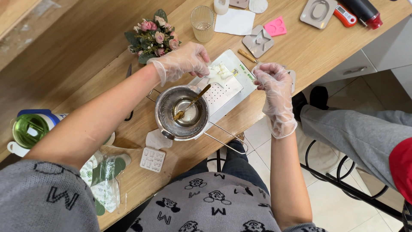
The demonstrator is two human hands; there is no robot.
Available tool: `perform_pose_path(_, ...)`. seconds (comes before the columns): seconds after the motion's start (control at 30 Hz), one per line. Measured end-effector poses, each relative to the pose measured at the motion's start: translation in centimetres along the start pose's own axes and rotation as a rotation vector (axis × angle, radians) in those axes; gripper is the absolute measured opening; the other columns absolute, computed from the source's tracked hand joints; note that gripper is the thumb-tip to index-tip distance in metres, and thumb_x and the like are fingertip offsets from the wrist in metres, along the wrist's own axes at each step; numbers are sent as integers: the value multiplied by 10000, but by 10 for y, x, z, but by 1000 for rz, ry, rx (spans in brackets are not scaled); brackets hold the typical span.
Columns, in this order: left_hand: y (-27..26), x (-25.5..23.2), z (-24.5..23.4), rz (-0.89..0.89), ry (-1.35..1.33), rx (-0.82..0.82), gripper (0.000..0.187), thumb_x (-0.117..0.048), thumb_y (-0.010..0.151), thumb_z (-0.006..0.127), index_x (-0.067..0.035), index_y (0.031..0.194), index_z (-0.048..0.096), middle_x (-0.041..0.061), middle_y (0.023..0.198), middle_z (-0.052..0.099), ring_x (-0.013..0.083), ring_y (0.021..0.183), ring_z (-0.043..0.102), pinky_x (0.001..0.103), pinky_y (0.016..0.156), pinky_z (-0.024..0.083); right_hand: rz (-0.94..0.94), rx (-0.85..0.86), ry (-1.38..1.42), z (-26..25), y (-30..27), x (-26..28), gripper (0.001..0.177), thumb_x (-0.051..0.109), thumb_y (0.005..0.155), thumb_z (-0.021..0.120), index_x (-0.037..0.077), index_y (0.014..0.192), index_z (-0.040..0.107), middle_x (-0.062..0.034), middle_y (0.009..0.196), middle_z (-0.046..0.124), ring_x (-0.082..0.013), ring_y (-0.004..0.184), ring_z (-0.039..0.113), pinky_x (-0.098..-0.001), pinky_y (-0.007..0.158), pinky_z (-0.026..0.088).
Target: Assembling and decorating wax melts by placing small wax pieces into molds and using a heat gun to smooth the surface.
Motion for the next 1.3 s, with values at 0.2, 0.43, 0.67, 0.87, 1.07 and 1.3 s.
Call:
perform_pose_path(0.2, 33, 34, -6, 23, 80, -33, 491, -60, 630, 865, 0, 1056, 629, 87, 763, 728, 169, 605, 747, 213, 547, 598, -16, -22, -44, -10, 14, -18, 218, 115, 857, 799, 81, 1033, 675, -73, 904, 743, -86, 640, 708, -146, 536, 569)
perform_pose_path(0.43, 29, 33, -7, -5, 78, -55, 449, -43, 633, 860, 7, 1025, 646, 86, 745, 722, 170, 596, 749, 207, 557, 604, 0, -20, -51, -12, 18, -27, 211, 121, 855, 801, 93, 1028, 684, -66, 896, 743, -86, 633, 703, -150, 534, 568)
perform_pose_path(0.67, 20, 21, -2, -14, 89, -75, 424, -1, 625, 857, 12, 1000, 658, 105, 729, 724, 185, 575, 751, 221, 549, 622, 13, -22, -60, -12, 17, -26, 215, 122, 849, 798, 90, 1028, 683, -66, 896, 741, -82, 636, 696, -147, 544, 559)
perform_pose_path(0.87, 17, 16, -2, -18, 193, -65, 432, 6, 620, 858, 21, 1006, 666, 109, 741, 716, 183, 552, 742, 235, 529, 642, 14, -15, -54, -11, 16, -28, 213, 116, 853, 798, 90, 1027, 679, -73, 895, 742, -86, 638, 699, -146, 544, 559)
perform_pose_path(1.07, 25, 20, -1, -16, 293, -85, 405, -104, 644, 887, -41, 1000, 704, 65, 767, 721, 148, 565, 738, 233, 517, 615, 19, -3, -56, -12, 16, -28, 202, 119, 861, 788, 98, 1031, 680, -72, 895, 745, -80, 648, 704, -145, 554, 560)
perform_pose_path(1.3, 35, 22, 0, -27, 466, -109, 433, -302, 626, 901, -157, 1001, 741, -29, 756, 718, 80, 580, 718, 227, 658, 547, 15, 0, -58, -13, 16, -29, 212, 127, 855, 802, 101, 1027, 681, -70, 892, 746, -79, 650, 704, -147, 555, 559)
Point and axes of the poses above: each hand's wrist, its own y-axis towards the middle knuckle, its own z-axis out of the palm, x = y × z, the point moved 7 cm from there along y, towards the middle knuckle
